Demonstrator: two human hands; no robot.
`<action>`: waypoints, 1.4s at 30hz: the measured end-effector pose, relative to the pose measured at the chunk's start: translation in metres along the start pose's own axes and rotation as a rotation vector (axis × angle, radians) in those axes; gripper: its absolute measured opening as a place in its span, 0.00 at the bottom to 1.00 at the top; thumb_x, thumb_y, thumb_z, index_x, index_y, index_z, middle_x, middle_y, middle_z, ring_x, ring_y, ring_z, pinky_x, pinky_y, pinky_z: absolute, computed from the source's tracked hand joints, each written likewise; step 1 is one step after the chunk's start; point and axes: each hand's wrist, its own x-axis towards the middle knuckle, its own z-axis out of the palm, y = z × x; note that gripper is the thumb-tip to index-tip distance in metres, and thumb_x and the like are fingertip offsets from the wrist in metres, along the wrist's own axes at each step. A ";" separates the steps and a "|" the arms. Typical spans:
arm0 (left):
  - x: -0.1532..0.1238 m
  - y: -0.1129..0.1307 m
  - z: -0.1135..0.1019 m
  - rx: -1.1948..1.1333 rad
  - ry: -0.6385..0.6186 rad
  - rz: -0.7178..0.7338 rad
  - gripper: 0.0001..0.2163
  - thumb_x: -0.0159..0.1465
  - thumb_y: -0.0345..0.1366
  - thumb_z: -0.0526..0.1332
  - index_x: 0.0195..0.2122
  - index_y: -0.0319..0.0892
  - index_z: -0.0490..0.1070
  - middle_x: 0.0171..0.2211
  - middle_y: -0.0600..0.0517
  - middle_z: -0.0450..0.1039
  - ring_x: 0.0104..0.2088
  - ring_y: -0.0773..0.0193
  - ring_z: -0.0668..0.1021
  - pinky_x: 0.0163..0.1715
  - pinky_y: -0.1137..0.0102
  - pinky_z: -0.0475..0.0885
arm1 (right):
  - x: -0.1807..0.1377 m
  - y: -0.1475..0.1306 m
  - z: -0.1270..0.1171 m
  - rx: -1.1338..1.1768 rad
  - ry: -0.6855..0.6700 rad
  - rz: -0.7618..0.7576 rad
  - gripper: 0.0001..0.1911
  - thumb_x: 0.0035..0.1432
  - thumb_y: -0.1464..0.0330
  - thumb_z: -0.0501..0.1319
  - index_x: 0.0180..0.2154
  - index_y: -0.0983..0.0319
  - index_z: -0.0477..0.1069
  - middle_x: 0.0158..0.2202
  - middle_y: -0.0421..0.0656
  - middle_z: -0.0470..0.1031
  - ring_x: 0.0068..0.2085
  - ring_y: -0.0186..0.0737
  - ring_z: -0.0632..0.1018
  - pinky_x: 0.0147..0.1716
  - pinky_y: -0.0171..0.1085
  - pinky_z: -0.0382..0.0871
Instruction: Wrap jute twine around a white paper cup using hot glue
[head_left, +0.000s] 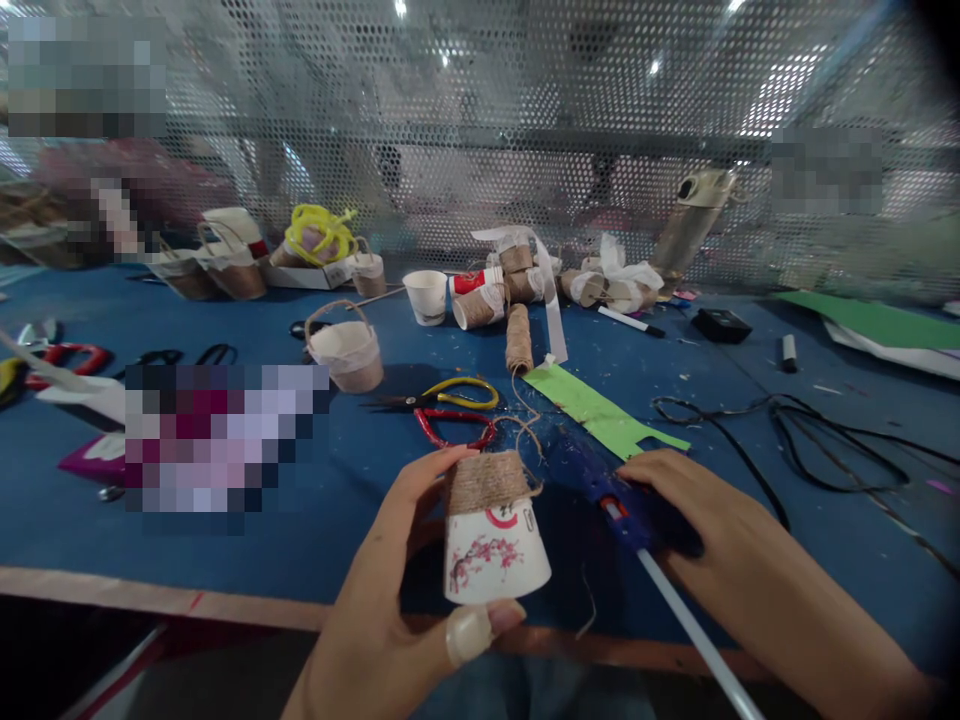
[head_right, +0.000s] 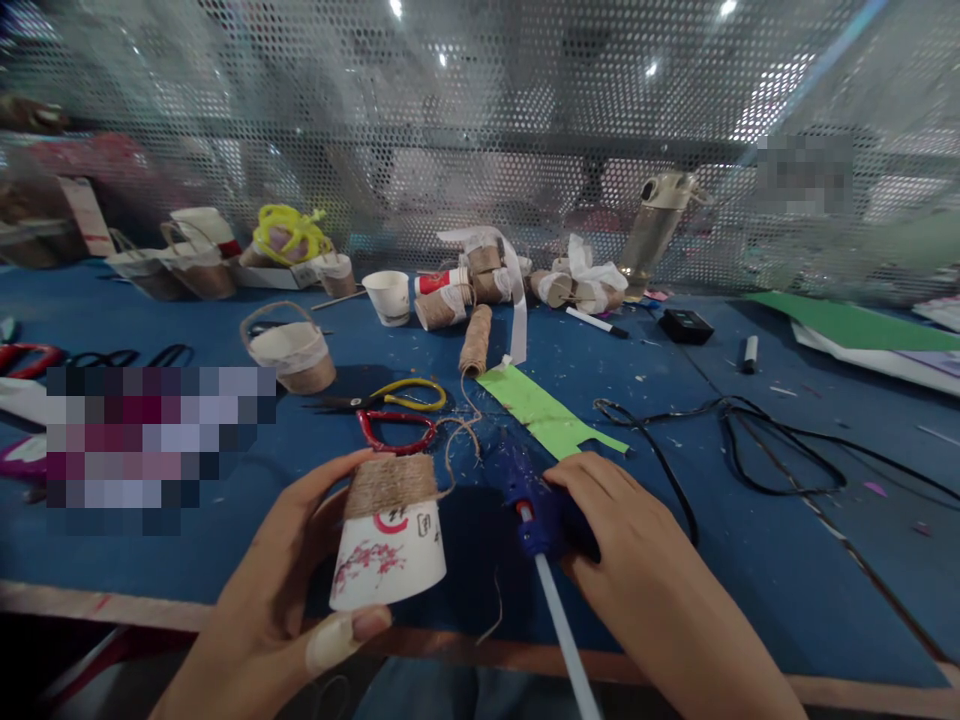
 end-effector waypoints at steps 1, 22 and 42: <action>0.000 0.001 0.000 0.001 -0.002 -0.001 0.37 0.55 0.49 0.85 0.65 0.60 0.76 0.66 0.51 0.80 0.64 0.42 0.82 0.61 0.57 0.81 | 0.000 0.001 0.000 0.004 -0.006 0.012 0.25 0.59 0.77 0.56 0.55 0.57 0.75 0.53 0.49 0.86 0.53 0.50 0.89 0.52 0.50 0.88; 0.001 0.000 -0.002 0.003 -0.056 0.003 0.38 0.54 0.49 0.85 0.65 0.60 0.75 0.63 0.51 0.81 0.61 0.45 0.84 0.62 0.57 0.81 | 0.000 -0.014 0.003 -0.147 -0.011 -0.060 0.23 0.77 0.71 0.54 0.68 0.67 0.71 0.64 0.57 0.81 0.65 0.60 0.80 0.63 0.61 0.83; 0.007 -0.013 -0.013 0.065 -0.218 0.233 0.37 0.61 0.42 0.83 0.69 0.73 0.73 0.67 0.55 0.78 0.64 0.47 0.84 0.62 0.59 0.83 | 0.037 -0.070 -0.014 0.036 0.154 -0.274 0.17 0.78 0.73 0.57 0.62 0.63 0.76 0.63 0.45 0.86 0.67 0.45 0.82 0.68 0.45 0.80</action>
